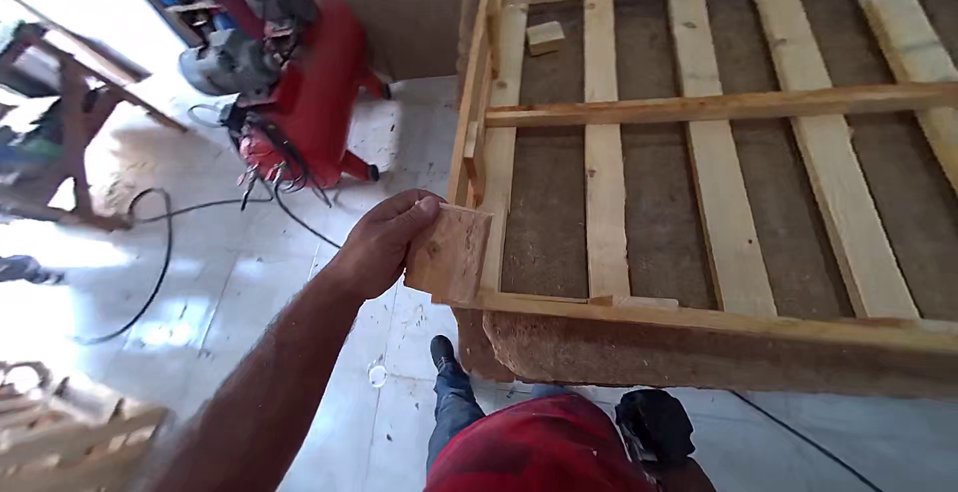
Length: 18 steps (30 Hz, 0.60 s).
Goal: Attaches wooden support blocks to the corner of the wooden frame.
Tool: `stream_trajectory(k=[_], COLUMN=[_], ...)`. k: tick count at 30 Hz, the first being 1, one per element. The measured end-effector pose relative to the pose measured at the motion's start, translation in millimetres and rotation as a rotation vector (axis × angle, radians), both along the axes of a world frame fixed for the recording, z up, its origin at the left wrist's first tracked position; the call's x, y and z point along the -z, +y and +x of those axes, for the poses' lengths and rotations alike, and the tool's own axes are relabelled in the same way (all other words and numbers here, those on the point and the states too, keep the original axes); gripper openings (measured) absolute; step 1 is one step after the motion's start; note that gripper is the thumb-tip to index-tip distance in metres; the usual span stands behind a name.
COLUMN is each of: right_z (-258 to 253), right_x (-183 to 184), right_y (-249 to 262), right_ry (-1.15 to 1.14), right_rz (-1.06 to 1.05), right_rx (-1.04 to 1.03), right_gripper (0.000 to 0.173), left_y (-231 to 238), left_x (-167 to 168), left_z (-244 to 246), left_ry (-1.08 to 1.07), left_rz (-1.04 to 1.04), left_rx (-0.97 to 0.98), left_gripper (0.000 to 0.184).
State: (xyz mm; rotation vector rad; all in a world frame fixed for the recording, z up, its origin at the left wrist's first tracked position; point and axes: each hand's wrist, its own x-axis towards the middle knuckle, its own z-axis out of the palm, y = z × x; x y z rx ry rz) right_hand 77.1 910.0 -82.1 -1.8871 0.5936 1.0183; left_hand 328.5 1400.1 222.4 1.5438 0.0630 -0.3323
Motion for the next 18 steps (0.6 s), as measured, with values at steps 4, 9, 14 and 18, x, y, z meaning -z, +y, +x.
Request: stream_trajectory(k=[4,9,14,18], right_z=[-38,-97,-81,-66], right_x=[62,64,-95,-182], right_y=[82,210,318,342], right_ry=[0.186,0.3,0.352,0.15], right_rz=[-0.207,-0.171,-0.127,0.072], right_rx=[0.325,0.5,0.446,0.795], right_gripper=[0.039,0.037,0.038,0.029], left_y=[17,9,10,23], left_x=[5,25,81,85], left_z=[66,83,39,42], left_ry=[-0.067,-0.305,-0.902,-0.777], left_rz=[0.013,-0.2,0.392,0.519], left_rx=[0.309,0.631,0.925,1.054], left_gripper=[0.022,0.043,0.044,0.089])
